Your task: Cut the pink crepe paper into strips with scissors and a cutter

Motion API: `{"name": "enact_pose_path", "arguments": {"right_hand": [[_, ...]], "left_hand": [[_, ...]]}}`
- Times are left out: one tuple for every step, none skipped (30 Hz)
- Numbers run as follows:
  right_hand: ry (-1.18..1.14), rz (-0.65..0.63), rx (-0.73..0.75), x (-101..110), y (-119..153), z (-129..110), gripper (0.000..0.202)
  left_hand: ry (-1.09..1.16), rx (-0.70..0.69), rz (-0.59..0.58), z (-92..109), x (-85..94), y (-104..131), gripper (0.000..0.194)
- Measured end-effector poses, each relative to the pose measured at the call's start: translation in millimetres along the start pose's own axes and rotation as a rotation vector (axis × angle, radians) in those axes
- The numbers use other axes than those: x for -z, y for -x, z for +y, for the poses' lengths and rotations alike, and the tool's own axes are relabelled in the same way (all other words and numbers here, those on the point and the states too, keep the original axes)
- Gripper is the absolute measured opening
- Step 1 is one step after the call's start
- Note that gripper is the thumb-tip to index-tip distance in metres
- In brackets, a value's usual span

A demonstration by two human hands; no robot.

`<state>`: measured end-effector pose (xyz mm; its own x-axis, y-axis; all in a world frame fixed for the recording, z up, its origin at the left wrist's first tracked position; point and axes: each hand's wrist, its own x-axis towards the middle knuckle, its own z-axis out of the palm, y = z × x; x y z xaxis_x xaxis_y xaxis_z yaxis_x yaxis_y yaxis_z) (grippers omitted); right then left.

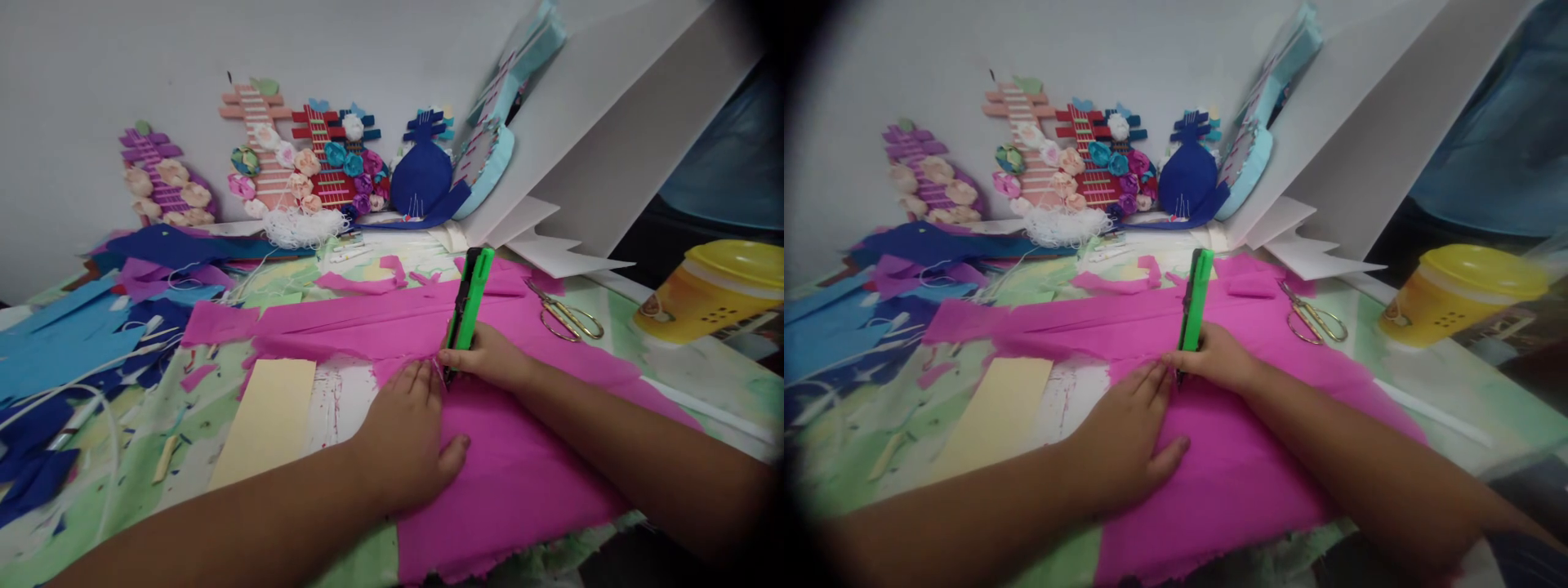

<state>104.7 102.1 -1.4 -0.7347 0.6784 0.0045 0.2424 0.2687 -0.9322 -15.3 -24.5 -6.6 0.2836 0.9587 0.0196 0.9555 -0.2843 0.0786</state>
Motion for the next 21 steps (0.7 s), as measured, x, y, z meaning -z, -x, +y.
{"name": "enact_pose_path", "arguments": {"right_hand": [[0.013,-0.007,0.005,-0.5,0.3,-0.3,0.026],[0.026,-0.009,0.005,-1.1,0.4,-0.3,0.025],[0.039,-0.009,0.003,-1.6,0.6,0.2,0.025],[0.056,-0.005,0.004,-2.2,0.7,0.9,0.024],[0.072,-0.001,0.009,-2.7,0.9,1.8,0.023],[0.086,0.003,0.021,-3.2,1.3,2.7,0.022],[0.098,0.006,0.038,-3.8,1.7,3.4,0.021],[0.109,0.004,0.058,-4.3,2.3,4.0,0.02],[0.12,0.002,0.077,-4.8,2.9,4.3,0.019],[0.129,0.0,0.09,-5.2,3.5,4.3,0.018],[0.138,0.0,0.095,-5.6,4.0,4.1,0.018],[0.147,0.002,0.092,-5.9,4.4,3.7,0.018],[0.154,0.008,0.085,-6.2,4.8,3.2,0.018],[0.161,0.015,0.078,-6.5,5.1,2.7,0.018],[0.167,0.023,0.073,-6.8,5.4,2.2,0.018],[0.176,0.03,0.072,-7.2,5.8,1.8,0.019],[0.189,0.036,0.076,-7.6,6.3,1.6,0.019],[0.208,0.04,0.087,-8.1,6.8,1.4,0.02],[0.229,0.04,0.103,-8.5,7.4,1.3,0.021],[0.249,0.037,0.121,-9.0,7.9,1.3,0.021],[0.264,0.035,0.136,-9.3,8.4,1.3,0.022]], "left_hand": [[-0.001,-0.002,-0.001,0.0,-0.1,0.0,0.071],[0.0,-0.003,-0.003,-0.1,-0.1,0.1,0.071],[0.004,-0.002,-0.003,-0.1,-0.2,0.1,0.071],[0.009,-0.001,-0.002,-0.1,-0.1,0.2,0.071],[0.014,0.0,-0.001,0.0,0.0,0.2,0.071],[0.02,0.001,0.001,0.1,0.3,0.2,0.071],[0.025,0.001,0.0,0.3,0.7,0.1,0.07],[0.029,0.001,-0.003,0.4,1.2,-0.1,0.07],[0.032,0.0,-0.008,0.4,1.6,-0.3,0.07],[0.035,-0.002,-0.01,0.4,1.9,-0.6,0.069],[0.035,-0.003,-0.01,0.4,2.1,-0.9,0.069],[0.034,-0.005,-0.005,0.3,2.2,-1.1,0.07],[0.031,-0.009,0.001,0.3,2.3,-1.2,0.07],[0.027,-0.012,0.005,0.3,2.4,-1.2,0.07],[0.024,-0.014,0.006,0.4,2.6,-1.0,0.07],[0.021,-0.015,0.003,0.7,2.8,-0.7,0.069],[0.019,-0.015,0.0,1.0,3.1,-0.3,0.069],[0.019,-0.013,0.0,1.4,3.5,0.0,0.068],[0.019,-0.009,0.004,1.8,4.0,0.4,0.068],[0.021,-0.008,0.01,2.1,4.4,0.6,0.067],[0.022,-0.006,0.015,2.3,4.8,0.8,0.067]]}}
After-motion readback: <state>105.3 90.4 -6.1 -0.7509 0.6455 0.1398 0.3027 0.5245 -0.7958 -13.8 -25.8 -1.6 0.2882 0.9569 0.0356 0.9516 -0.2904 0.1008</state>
